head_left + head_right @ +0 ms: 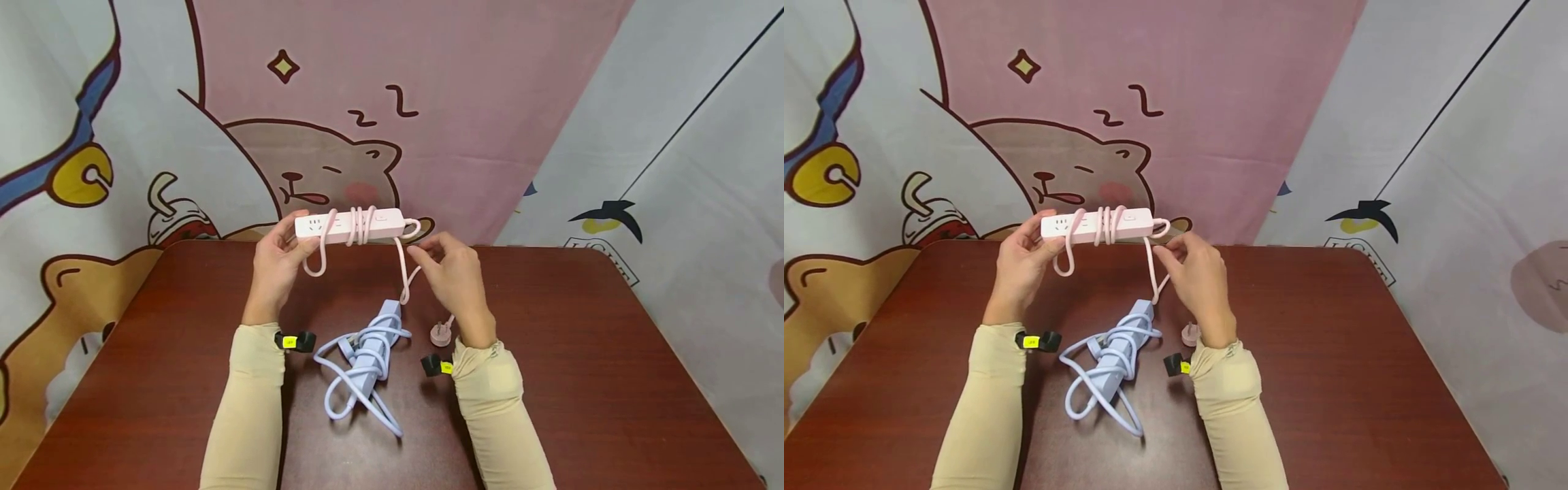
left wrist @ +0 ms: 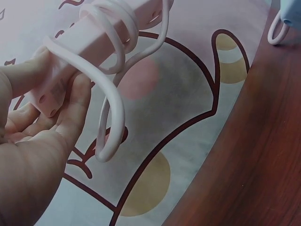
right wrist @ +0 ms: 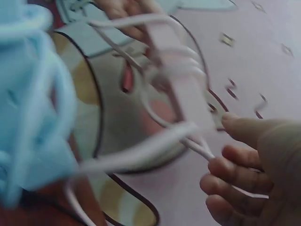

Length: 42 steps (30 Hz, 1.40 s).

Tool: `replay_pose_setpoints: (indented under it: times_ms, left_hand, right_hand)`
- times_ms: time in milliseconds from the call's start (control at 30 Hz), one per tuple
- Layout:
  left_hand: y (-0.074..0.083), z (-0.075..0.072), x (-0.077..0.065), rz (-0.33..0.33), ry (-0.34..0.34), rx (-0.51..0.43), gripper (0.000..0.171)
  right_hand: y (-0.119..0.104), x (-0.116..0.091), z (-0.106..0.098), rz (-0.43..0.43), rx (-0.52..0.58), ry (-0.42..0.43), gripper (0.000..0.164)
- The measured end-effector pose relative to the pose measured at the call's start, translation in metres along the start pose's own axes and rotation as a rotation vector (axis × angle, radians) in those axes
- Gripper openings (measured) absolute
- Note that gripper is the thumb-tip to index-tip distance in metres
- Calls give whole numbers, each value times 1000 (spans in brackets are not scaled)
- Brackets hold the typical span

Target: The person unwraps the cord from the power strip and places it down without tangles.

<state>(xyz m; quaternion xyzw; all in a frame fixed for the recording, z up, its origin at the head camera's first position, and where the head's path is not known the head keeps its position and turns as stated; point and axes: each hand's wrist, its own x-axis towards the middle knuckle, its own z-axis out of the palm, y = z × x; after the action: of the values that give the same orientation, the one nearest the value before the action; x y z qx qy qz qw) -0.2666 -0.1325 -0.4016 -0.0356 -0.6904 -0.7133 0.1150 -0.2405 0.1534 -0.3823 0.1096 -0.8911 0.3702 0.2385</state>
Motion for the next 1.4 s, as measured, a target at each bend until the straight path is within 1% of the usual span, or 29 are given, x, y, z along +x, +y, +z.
replay_pose_setpoints:
  times_ms: [200, 267, 367, 500, 667, 900, 1033, 1133, 1300, 1400]
  left_hand:
    - [0, 1, -2, 2, -19, -4, 55]
    - [0, 1, -2, 4, -33, 0, 55]
    - [1, 2, -3, 8, -54, 1, 55]
    - [1, 3, -2, 9, -65, -1, 56]
    - [-1, 2, -1, -4, -44, -4, 55]
    - [-1, 1, -1, -6, -42, -7, 55]
    - [-1, 1, -1, -4, -41, -2, 55]
    - [-1, 1, -1, -1, -41, -3, 55]
    - [-1, 1, -2, 12, -50, -19, 56]
    - [0, 1, -2, 14, -49, -20, 55]
  right_hand:
    - [-14, -6, 25, 42, -28, -33, 38]
    - [-16, -7, 30, 53, -31, -27, 37]
    - [-16, -8, 34, 70, -28, -9, 30]
    - [-17, -7, 35, 85, -19, 7, 21]
    - [-17, -6, 34, 84, -3, 2, 19]
    - [-16, -5, 32, 32, 20, 3, 17]
    - [-15, -5, 31, 37, 99, -13, 16]
    - [-14, -5, 31, 45, 113, -1, 16]
    - [-15, -5, 32, 72, 47, 63, 15]
    - [-16, -4, 30, 89, 29, 63, 14]
